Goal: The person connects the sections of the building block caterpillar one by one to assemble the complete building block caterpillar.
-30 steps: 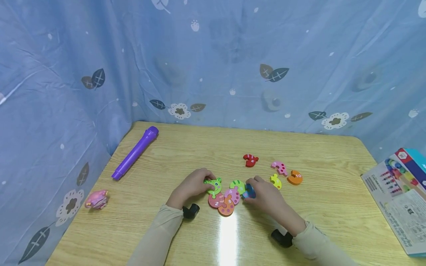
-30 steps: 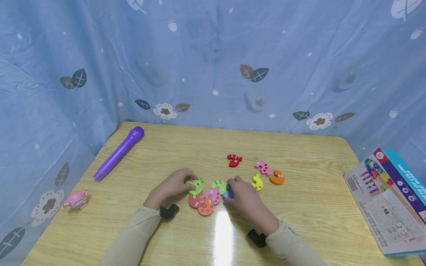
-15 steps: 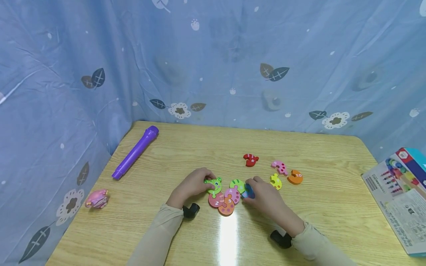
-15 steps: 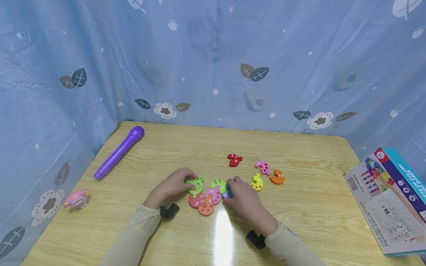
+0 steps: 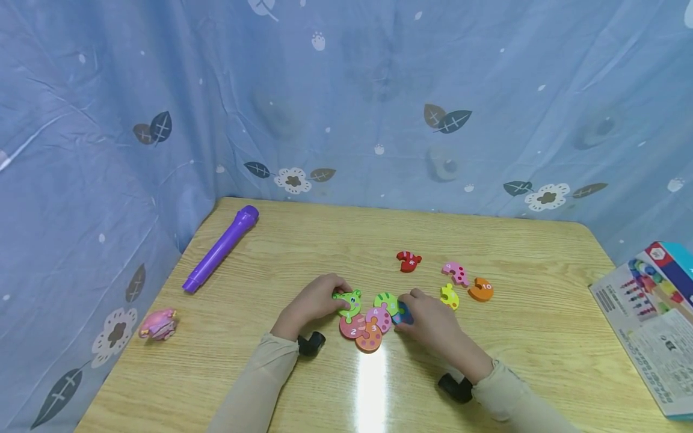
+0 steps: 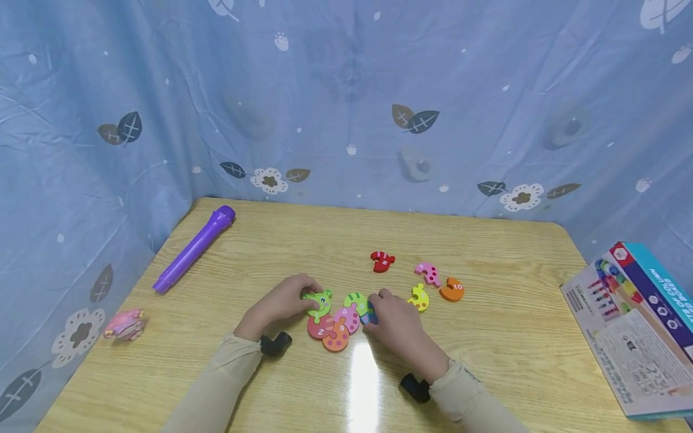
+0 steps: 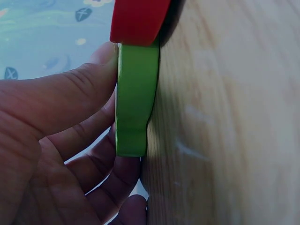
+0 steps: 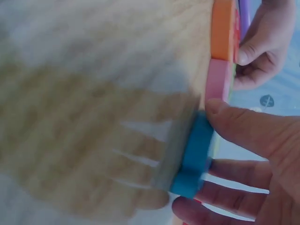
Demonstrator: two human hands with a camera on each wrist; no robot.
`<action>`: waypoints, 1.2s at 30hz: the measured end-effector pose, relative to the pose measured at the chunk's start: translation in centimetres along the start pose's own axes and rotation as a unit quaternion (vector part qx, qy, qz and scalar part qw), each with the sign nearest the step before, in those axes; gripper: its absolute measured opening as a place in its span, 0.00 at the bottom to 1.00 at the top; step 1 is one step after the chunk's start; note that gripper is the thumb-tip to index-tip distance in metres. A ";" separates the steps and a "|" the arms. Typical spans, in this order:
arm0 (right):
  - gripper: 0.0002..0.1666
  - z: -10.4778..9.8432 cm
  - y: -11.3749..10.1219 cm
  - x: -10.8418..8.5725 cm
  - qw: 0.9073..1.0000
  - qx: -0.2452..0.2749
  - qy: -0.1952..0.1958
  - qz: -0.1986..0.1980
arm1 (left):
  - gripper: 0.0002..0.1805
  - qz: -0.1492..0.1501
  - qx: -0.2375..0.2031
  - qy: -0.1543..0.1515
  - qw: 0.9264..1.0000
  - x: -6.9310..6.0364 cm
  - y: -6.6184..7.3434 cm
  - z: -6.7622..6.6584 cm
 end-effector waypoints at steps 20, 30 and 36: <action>0.30 -3.6 7.1 -1.7 0.997 0.045 0.043 0.037 | 0.13 0.004 -0.010 0.001 1.000 -0.1 0.2 -0.1; 0.39 -2.8 8.1 -2.0 0.996 0.055 0.015 0.061 | 0.13 0.007 -0.010 0.005 1.000 0.0 -0.1 -0.1; 0.36 -1.9 7.8 -1.7 0.996 0.046 -0.002 0.080 | 0.13 0.010 -0.006 0.003 1.000 0.1 -0.1 0.0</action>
Point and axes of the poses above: each hand's wrist, its own x-axis towards the middle knuckle, its own z-axis out of the palm, y = z × x, the point moved 3 cm from there along x, towards the middle knuckle, and after that the axes turned 5 degrees about -y, right-handed, at the moved point
